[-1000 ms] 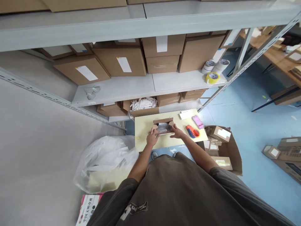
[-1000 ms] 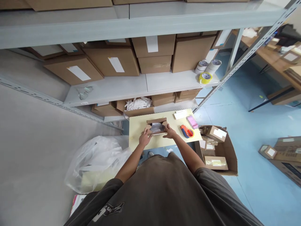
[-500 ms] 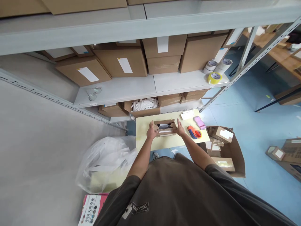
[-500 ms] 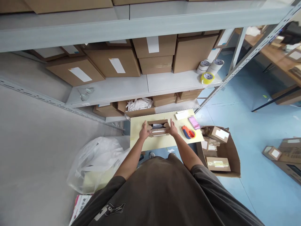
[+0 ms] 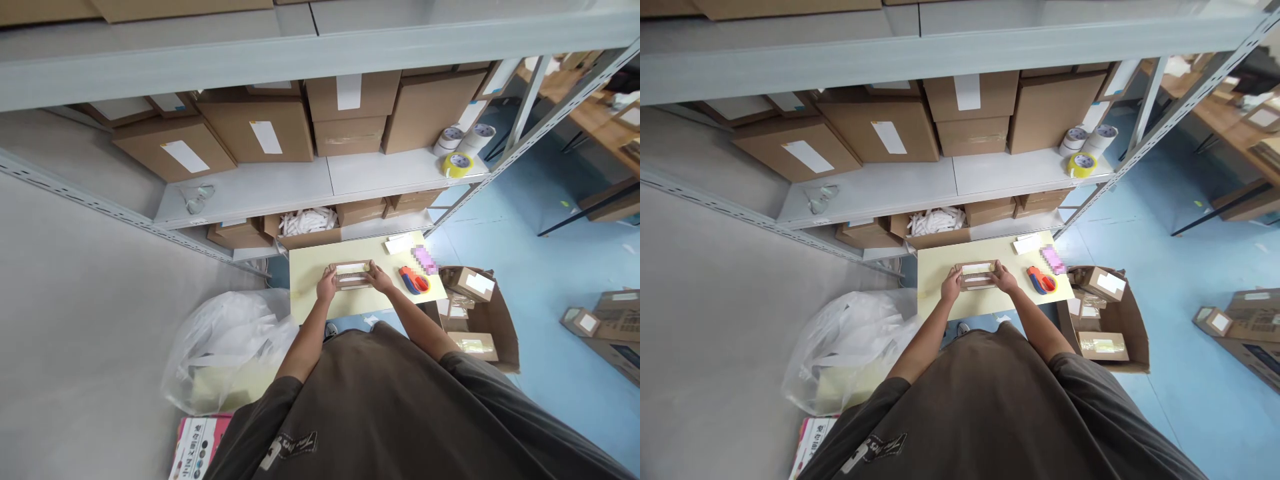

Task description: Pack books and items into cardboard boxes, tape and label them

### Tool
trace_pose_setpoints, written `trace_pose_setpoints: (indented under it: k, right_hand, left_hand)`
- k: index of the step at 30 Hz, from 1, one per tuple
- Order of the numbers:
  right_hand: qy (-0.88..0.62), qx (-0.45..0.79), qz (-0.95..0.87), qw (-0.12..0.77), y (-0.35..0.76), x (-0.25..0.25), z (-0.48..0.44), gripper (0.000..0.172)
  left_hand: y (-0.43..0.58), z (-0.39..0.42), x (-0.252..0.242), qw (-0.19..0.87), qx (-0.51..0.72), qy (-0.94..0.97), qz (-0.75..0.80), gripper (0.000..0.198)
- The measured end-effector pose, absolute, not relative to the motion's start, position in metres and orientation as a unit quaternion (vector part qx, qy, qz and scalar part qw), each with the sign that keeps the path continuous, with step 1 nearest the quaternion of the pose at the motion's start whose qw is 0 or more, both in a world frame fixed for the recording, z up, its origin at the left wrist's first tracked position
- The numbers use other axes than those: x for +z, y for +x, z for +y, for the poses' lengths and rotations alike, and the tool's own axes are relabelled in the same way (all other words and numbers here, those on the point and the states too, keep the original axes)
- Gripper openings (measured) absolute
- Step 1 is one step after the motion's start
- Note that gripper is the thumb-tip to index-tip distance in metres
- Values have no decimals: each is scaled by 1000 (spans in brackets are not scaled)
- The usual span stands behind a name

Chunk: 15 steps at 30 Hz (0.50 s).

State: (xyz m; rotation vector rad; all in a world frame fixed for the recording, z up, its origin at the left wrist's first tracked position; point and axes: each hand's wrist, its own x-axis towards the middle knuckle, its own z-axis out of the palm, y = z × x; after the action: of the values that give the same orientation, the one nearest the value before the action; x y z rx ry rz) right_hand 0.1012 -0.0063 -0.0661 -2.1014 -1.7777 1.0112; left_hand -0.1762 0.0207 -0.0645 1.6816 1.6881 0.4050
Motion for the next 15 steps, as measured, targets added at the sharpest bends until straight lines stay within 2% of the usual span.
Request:
trace_pose_setpoints:
  k: [9, 15]
  right_hand:
    - [-815, 321, -442, 191, 61, -71, -1, 47]
    - [-862, 287, -367, 200, 50, -77, 8, 40]
  left_hand:
    - [-179, 17, -75, 342, 171, 661, 645, 46]
    - [-166, 18, -80, 337, 197, 557, 733, 27]
